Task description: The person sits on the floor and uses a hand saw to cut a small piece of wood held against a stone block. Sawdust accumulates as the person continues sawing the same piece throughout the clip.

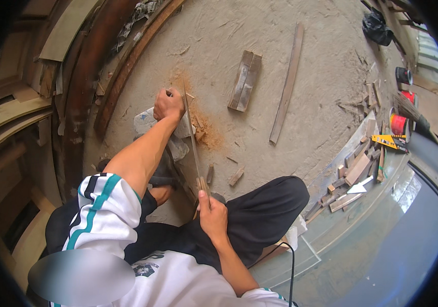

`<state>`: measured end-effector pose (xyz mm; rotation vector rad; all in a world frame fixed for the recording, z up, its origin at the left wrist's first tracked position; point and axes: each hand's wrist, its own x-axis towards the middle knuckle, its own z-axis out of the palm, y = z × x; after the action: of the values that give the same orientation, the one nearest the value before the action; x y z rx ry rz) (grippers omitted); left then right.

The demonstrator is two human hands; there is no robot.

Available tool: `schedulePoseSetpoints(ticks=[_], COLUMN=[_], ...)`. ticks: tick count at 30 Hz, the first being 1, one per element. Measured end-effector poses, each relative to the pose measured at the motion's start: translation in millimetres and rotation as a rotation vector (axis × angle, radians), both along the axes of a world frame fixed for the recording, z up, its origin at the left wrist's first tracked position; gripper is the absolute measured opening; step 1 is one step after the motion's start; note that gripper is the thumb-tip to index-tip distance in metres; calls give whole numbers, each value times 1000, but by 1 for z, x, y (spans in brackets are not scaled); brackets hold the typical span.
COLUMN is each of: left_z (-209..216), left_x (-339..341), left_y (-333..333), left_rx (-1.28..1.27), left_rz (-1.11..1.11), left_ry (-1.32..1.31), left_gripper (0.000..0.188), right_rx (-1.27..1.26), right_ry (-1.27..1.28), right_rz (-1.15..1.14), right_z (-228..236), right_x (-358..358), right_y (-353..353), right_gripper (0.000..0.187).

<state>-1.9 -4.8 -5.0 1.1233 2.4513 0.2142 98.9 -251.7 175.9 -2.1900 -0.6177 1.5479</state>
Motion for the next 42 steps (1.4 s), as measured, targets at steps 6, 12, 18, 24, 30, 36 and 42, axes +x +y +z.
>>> schedulePoseSetpoints(ticks=[6, 12, 18, 24, 30, 36, 42], left_z=[-1, -8, -6, -13, -10, 2, 4], left_x=[3, 1, 8, -3, -6, 1, 3], left_y=[-2, -4, -3, -7, -4, -9, -8], left_rx=[14, 87, 90, 99, 106, 89, 34], left_rz=[8, 6, 6, 18, -2, -24, -45], left_ry=[15, 44, -5, 36, -6, -16, -86], left_gripper=[33, 32, 32, 32, 33, 32, 40], right_rx=[110, 86, 128, 143, 105, 145, 76], right_ry=[-24, -51, -78, -35, -77, 21, 22], right_rz=[-15, 35, 0, 31, 22, -41, -3], right_z=[-61, -21, -59, -48, -49, -37, -23], right_x=[-15, -7, -9, -14, -12, -9, -7], right_y=[56, 3, 48, 23, 24, 26, 39], right_gripper=[62, 64, 65, 66, 63, 60, 61])
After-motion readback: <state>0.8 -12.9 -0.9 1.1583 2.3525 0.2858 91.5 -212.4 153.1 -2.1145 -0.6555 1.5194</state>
